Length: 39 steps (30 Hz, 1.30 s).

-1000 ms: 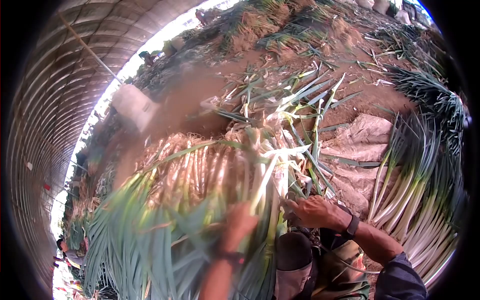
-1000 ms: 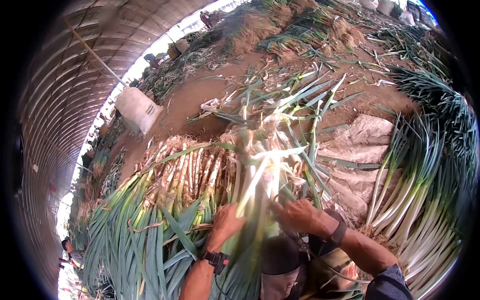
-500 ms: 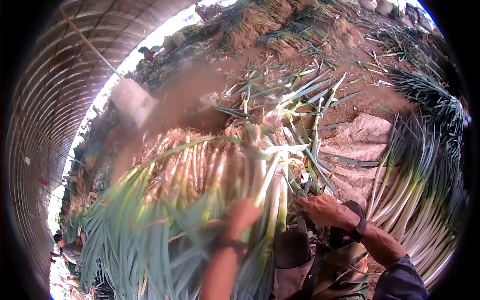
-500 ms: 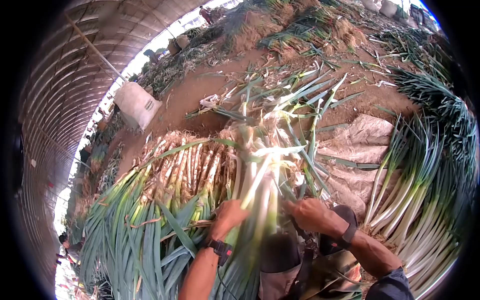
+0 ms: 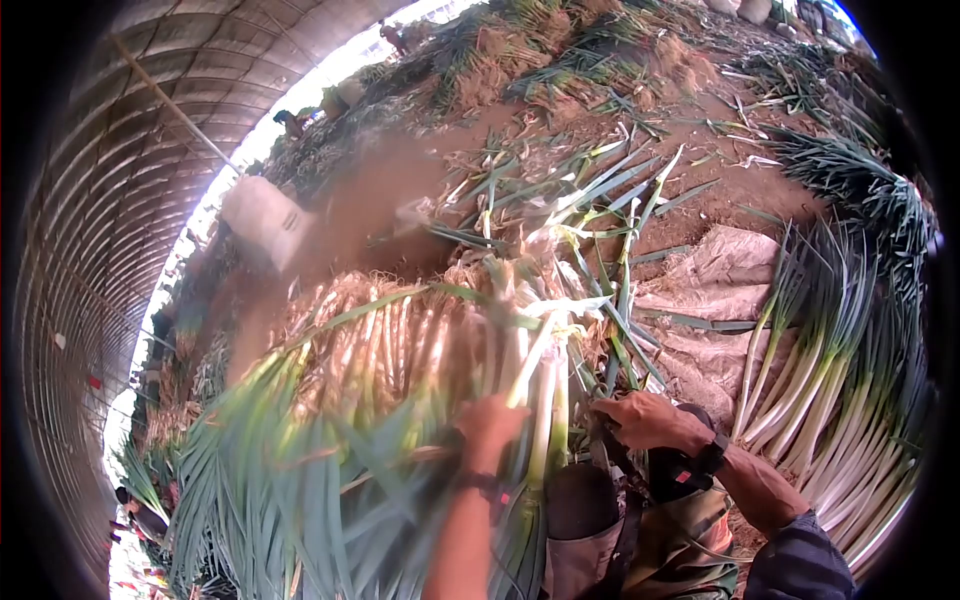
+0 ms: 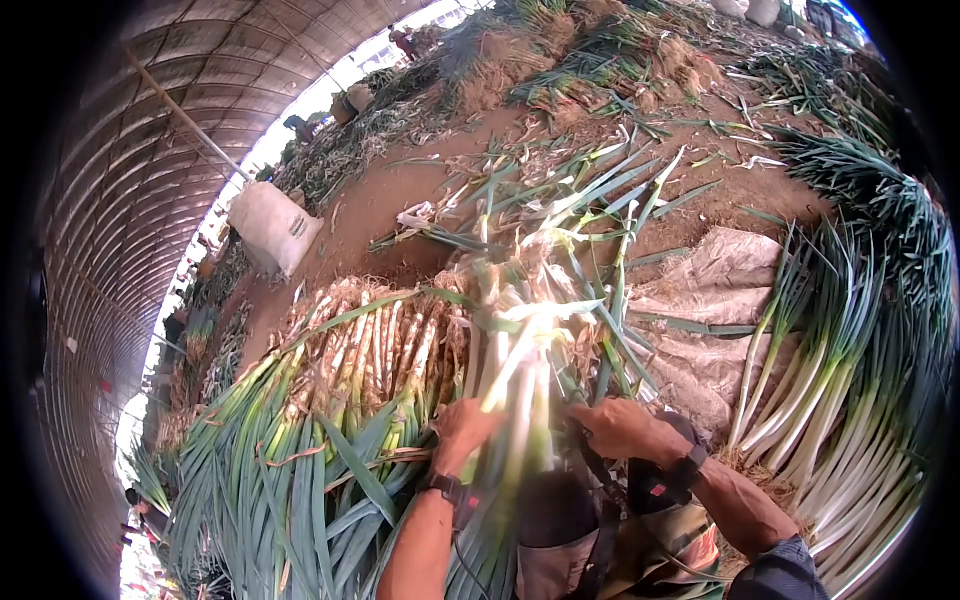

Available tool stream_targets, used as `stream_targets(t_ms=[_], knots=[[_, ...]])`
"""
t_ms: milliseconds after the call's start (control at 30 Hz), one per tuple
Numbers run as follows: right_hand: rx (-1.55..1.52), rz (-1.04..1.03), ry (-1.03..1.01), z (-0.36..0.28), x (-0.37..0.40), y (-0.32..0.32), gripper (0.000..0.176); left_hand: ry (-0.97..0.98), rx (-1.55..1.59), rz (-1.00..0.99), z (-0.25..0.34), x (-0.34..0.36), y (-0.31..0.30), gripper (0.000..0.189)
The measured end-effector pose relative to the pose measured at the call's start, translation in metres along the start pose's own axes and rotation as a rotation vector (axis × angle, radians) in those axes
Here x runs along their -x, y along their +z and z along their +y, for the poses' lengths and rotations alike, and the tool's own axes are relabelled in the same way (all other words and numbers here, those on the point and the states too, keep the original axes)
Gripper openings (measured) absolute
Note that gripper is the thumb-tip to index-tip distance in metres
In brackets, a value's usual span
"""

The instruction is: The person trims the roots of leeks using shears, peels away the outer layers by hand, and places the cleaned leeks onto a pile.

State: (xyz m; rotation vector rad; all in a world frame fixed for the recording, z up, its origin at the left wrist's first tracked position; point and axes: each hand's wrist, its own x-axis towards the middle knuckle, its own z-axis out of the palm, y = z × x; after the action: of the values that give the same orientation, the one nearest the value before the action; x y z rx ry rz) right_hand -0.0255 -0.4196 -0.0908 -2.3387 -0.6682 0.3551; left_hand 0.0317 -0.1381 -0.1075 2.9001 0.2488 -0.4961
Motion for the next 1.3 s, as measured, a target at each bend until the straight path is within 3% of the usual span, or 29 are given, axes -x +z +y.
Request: stream_targets(t_ms=[200, 533, 633, 667, 767, 867, 1000, 1100, 1133, 1233, 1267, 1300], knots=[[0.207, -0.160, -0.041, 0.014, -0.001, 0.013, 0.031, 0.098, -0.028, 0.044, 0.008, 0.020, -0.006, 0.045], [0.095, -0.183, 0.016, 0.014, -0.005, 0.008, 0.036, 0.132, 0.069, -0.149, 0.017, 0.091, -0.019, 0.048], [0.079, -0.176, 0.000, 0.014, -0.005, 0.008, 0.034, 0.361, 0.013, -0.023, -0.023, 0.107, 0.031, 0.044], [0.087, -0.174, -0.016, 0.020, -0.007, 0.014, 0.034, 0.448, -0.025, 0.169, -0.027, 0.112, 0.045, 0.035], [0.056, -0.152, -0.039, 0.021, -0.008, 0.017, 0.032, 0.476, -0.036, 0.172, -0.027, 0.109, 0.051, 0.030], [0.024, -0.144, -0.042, 0.017, -0.008, 0.015, 0.031, 0.372, -0.019, 0.027, -0.017, 0.101, 0.042, 0.038], [0.054, -0.114, 0.007, 0.017, -0.006, 0.014, 0.031, 0.048, 0.149, -0.135, 0.011, 0.116, -0.027, 0.052], [-0.069, 0.104, -0.163, 0.029, -0.015, 0.024, 0.034, 0.119, 0.127, -0.054, -0.004, 0.117, -0.046, 0.054], [-0.114, 0.156, -0.205, 0.032, -0.019, 0.021, 0.047, 0.126, 0.125, -0.070, -0.010, 0.118, -0.053, 0.055], [-0.213, 0.382, -0.250, 0.000, -0.025, -0.005, 0.062, 0.148, 0.240, -0.144, -0.011, 0.134, -0.073, 0.054], [-0.256, 0.275, -0.075, -0.020, -0.029, -0.022, 0.076, 0.213, 0.182, -0.061, -0.029, 0.133, -0.059, 0.054], [-0.273, 0.272, -0.056, -0.021, -0.037, -0.025, 0.079, 0.181, 0.181, -0.082, -0.025, 0.138, -0.063, 0.054]])
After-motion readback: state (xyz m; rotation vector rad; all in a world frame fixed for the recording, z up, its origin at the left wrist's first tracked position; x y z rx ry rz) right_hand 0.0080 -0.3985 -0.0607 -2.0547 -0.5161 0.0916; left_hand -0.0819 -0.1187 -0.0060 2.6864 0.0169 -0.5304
